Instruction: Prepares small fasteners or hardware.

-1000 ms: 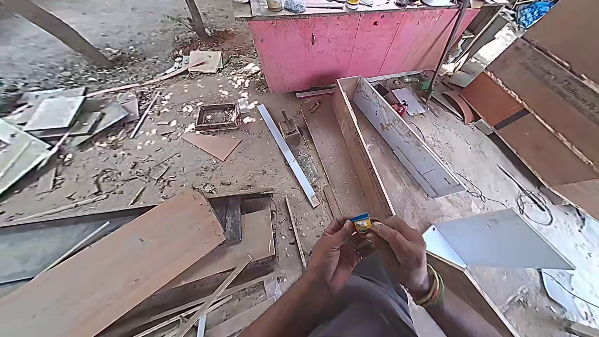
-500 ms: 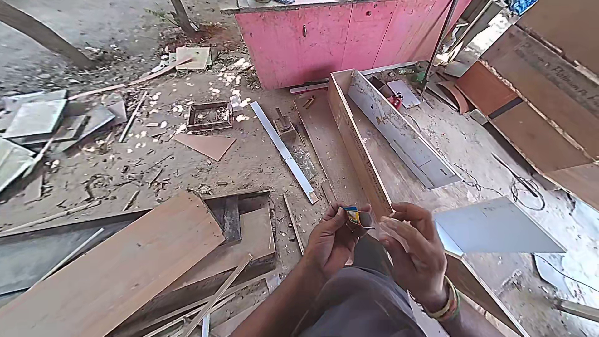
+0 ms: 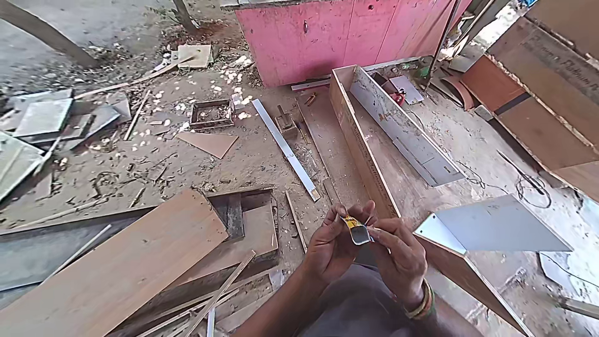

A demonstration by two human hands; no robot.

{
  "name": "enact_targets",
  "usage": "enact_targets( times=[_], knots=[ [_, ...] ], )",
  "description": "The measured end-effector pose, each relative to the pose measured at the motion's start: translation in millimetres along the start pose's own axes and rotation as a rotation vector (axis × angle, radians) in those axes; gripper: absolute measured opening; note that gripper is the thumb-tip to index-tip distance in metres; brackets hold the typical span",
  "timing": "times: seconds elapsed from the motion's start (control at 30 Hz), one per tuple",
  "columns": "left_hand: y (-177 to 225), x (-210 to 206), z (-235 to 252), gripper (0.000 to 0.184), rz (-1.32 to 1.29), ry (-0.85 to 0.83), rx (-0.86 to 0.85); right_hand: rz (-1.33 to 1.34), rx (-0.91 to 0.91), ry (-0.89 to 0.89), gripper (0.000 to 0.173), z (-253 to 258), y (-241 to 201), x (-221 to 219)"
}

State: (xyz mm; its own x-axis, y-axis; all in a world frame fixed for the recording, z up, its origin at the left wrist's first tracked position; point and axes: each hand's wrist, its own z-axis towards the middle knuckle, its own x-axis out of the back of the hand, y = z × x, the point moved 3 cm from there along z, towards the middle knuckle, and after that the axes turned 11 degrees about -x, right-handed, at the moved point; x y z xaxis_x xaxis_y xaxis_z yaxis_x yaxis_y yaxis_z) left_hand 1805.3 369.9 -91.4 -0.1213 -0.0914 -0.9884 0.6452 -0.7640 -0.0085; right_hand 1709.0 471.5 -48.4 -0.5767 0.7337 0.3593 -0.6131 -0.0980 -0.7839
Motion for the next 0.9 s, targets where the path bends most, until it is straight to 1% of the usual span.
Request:
enact_targets(
  times=[0.13, 0.27, 0.37, 0.5, 0.63, 0.7, 0.8, 0.9],
  knots=[
    [-3.1, 5.5, -0.9, 0.021, 0.134, -0.062, -0.04, -0.062, 0.001, 0.013, 0.009, 0.1, -1.1, 0.5],
    [-2.5, 8.7, -1.2, 0.021, 0.141, -0.038, -0.035, -0.071, -0.015, 0.004, 0.009, -0.9, 0.2, 3.7],
    [-4.7, 10.9, -3.0, 0.024, 0.103, -0.015, -0.015, -0.01, -0.055, 0.002, 0.009, -0.9, 0.9, 3.9],
    [-7.6, 12.6, -5.1, 0.027, 0.085, 0.018, -0.005, 0.148, -0.153, -0.057, 0.012, -3.2, 1.7, -1.0],
    [-5.1, 16.3, -5.7, 0.025, 0.139, 0.105, -0.014, 0.342, -0.253, -0.158, 0.01, -1.0, -2.9, -3.1],
    [-2.9, 19.6, -5.1, 0.021, 0.188, 0.141, -0.045, 0.413, -0.3, -0.193, 0.009, 2.6, -6.4, -3.3],
    [0.6, 21.8, -2.0, 0.024, 0.248, 0.121, -0.091, 0.386, -0.271, -0.214, 0.012, 7.8, -6.8, -1.3],
    [0.5, 15.2, -0.3, 0.034, 0.237, 0.149, -0.065, 0.363, -0.255, -0.174, 0.012, 10.1, -7.0, -0.3]
  ],
)
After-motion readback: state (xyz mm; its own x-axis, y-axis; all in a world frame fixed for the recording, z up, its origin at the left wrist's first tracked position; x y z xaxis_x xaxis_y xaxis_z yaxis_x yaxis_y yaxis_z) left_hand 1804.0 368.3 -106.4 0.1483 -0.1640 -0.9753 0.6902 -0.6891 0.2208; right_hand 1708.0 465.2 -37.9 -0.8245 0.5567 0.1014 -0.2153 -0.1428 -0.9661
